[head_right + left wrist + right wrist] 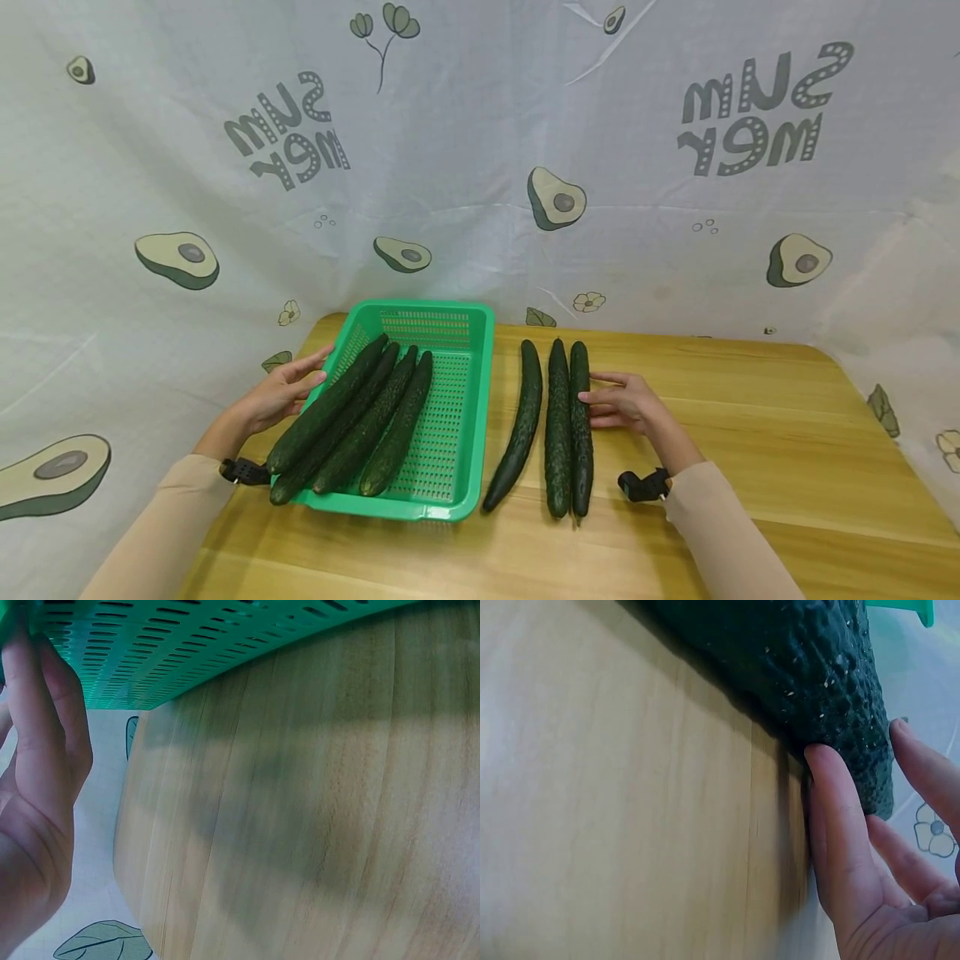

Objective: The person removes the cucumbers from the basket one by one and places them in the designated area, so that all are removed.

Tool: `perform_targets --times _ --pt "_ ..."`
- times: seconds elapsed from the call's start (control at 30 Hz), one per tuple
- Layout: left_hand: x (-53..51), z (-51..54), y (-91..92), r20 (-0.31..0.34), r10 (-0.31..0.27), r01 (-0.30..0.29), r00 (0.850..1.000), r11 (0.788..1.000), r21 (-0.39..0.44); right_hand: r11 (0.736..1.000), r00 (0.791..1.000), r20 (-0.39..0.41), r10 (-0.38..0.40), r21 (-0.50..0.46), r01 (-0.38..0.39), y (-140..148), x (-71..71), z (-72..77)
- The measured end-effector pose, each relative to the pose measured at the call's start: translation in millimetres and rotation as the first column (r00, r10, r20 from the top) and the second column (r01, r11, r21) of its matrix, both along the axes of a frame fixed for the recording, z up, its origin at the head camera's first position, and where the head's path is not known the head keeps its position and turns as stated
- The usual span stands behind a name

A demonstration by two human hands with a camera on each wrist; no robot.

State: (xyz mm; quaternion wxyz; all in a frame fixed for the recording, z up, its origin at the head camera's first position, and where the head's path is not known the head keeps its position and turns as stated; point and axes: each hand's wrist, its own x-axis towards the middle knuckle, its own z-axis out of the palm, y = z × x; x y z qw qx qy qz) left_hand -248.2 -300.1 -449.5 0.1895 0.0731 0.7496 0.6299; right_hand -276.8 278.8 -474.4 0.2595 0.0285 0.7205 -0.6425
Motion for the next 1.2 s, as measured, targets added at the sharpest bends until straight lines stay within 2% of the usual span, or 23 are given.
perform_targets --times 0.37,0.5,0.63,0.8,1.03,1.2 --pt "0.2 1.3 1.3 0.008 0.000 0.000 1.000 1.000 -0.015 0.995 0.998 0.040 -0.047 -0.085 0.050 4 0.5 4.3" --pt "-0.2 1.2 0.8 0.009 -0.001 0.002 1.000 1.000 -0.028 0.993 0.998 0.025 -0.059 -0.103 0.062 6 0.4 9.9" --pt "-0.4 1.5 0.5 0.002 0.002 -0.002 1.000 0.999 -0.035 0.993 0.998 -0.014 -0.060 -0.107 0.058 7 -0.3 20.9" --pt "-0.1 3.0 0.9 0.000 0.001 -0.001 1.000 0.999 -0.038 0.995 0.998 -0.067 -0.020 -0.104 0.013 1 -2.0 41.3" --pt "0.7 3.6 1.4 0.003 -0.002 0.002 1.000 1.000 -0.024 0.993 0.990 -0.142 0.010 -0.113 -0.027 -16 -7.2 70.3" --pt "1.0 3.3 2.4 0.001 -0.003 0.003 1.000 1.000 0.001 0.991 0.988 -0.155 0.010 -0.133 -0.030 -32 -12.8 85.3"
